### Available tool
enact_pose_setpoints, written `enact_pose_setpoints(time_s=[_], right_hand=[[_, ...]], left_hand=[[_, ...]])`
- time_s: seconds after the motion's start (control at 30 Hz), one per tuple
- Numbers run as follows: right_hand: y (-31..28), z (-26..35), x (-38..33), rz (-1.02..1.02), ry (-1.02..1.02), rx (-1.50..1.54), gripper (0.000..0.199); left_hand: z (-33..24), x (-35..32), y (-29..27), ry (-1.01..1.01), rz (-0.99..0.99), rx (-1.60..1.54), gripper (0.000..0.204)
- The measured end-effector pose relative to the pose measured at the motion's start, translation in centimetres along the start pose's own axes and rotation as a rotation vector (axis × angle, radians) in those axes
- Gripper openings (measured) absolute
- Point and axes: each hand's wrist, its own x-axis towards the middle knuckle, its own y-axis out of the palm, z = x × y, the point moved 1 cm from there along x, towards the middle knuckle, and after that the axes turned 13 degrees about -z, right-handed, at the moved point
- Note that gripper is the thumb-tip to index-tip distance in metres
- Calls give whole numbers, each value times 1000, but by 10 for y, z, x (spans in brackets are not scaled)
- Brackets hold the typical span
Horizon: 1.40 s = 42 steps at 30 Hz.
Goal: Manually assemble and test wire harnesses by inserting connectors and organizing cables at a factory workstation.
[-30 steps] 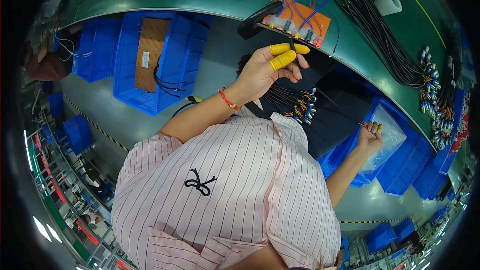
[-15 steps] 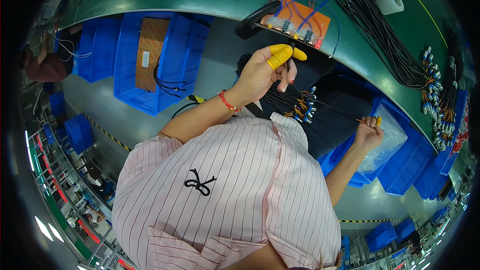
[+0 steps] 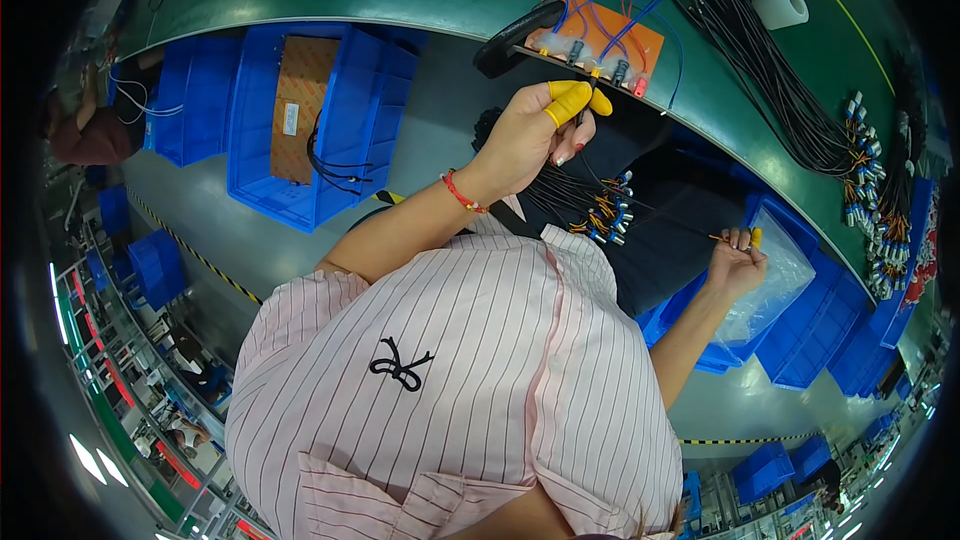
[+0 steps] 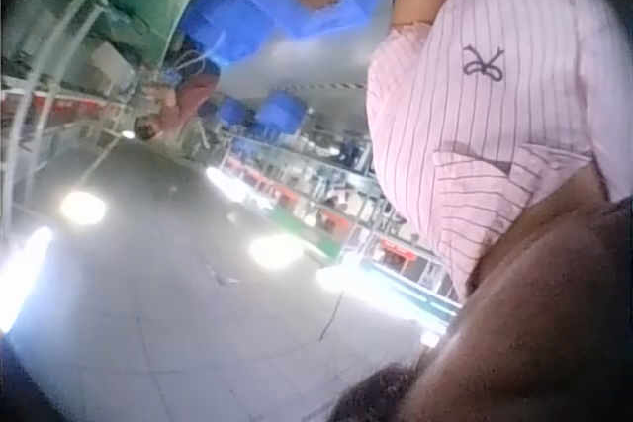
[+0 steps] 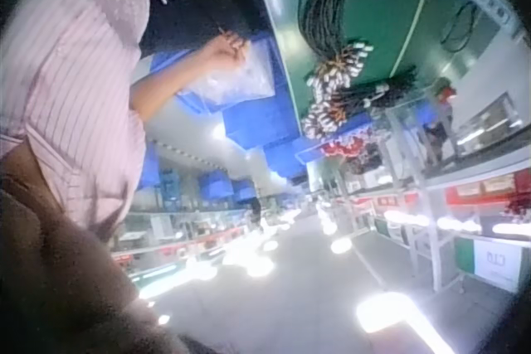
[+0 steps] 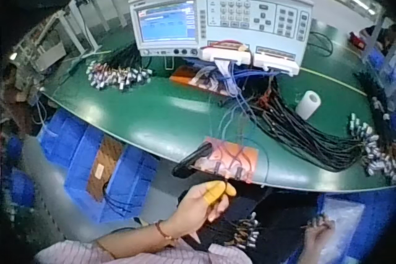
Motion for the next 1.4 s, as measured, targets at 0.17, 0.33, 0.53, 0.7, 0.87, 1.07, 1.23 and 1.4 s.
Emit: enact_pose_setpoints(time_s=[0.17,0.33,0.53,0.7,0.87,1.07,1.23,1.4], right_hand=[[0,-1,1,-3,-7,-3,29],[7,-3,-1,14,5,3,31],[26,-9,-8,-5,-14,-20,26],[15,-4,1,169,-18,14,16],[15,3,-7,124,-59,17,11],[17,7,-12,95,-79,6,8],[24,14,-14,156,-69,-7,8],[46,39,-25,281,-35,-21,9]], left_hand=[[-8,-5,7,-64,-53,-49,27],[-15,-8,15,-126,-103,-160,22],[-10,-3,10,-113,-106,-161,22],[-21,6,4,-153,18,-80,27],[-25,8,9,-109,-3,0,29],[-8,5,6,-24,-27,19,26],[-9,-8,10,-28,30,84,23],[-16,-52,29,-157,234,356,25]])
